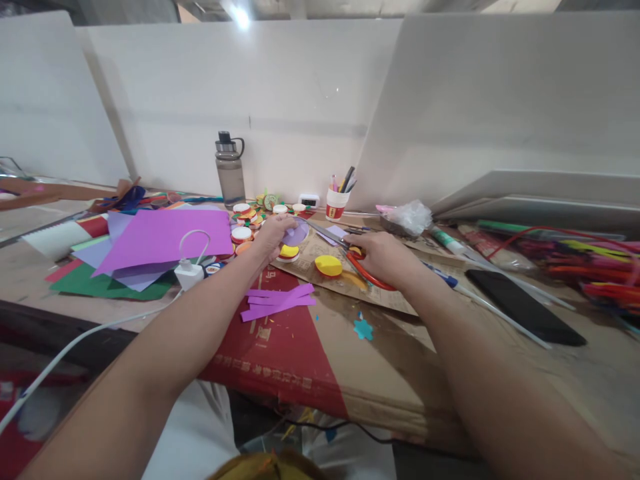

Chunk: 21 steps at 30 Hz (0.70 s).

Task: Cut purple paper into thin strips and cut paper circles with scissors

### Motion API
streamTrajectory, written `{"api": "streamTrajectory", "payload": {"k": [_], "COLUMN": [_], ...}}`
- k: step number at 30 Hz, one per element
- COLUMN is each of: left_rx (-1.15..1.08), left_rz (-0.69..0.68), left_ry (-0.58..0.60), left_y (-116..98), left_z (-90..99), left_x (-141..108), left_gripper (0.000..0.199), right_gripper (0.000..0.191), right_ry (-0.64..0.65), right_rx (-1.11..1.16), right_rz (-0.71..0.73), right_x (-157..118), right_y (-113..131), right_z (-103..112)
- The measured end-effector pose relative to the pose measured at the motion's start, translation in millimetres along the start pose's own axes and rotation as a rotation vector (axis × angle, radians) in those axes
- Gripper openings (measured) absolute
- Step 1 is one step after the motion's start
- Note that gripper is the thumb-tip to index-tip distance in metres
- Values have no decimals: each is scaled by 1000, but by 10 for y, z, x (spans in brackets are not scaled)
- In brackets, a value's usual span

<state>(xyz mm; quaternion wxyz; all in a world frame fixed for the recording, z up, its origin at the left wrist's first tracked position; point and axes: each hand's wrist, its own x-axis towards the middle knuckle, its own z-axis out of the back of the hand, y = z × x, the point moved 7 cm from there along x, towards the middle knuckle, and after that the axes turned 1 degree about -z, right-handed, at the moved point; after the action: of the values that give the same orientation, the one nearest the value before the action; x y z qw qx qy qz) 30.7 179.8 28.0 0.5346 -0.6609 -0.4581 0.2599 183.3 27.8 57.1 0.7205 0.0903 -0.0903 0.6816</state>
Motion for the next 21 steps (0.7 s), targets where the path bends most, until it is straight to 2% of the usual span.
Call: {"api": "streamTrajectory", "payload": {"k": [10,15,21], "left_rx": [23,13,7], "left_rz": [-22,20,29], "left_ry": [-5,34,31], "left_y": [-8,8,-7], "left_z": [27,-13,-24], "left_x": [25,1,-23], "left_gripper": [12,10,12], "right_gripper": [39,42,44], "right_ry": [-63,-123,-104], "right_rx": [32,70,10], "right_rz": [24,12,-24], "right_x": [9,-8,-25], "right_y": [-26,-84,-90], "right_z": [7,29,49]}}
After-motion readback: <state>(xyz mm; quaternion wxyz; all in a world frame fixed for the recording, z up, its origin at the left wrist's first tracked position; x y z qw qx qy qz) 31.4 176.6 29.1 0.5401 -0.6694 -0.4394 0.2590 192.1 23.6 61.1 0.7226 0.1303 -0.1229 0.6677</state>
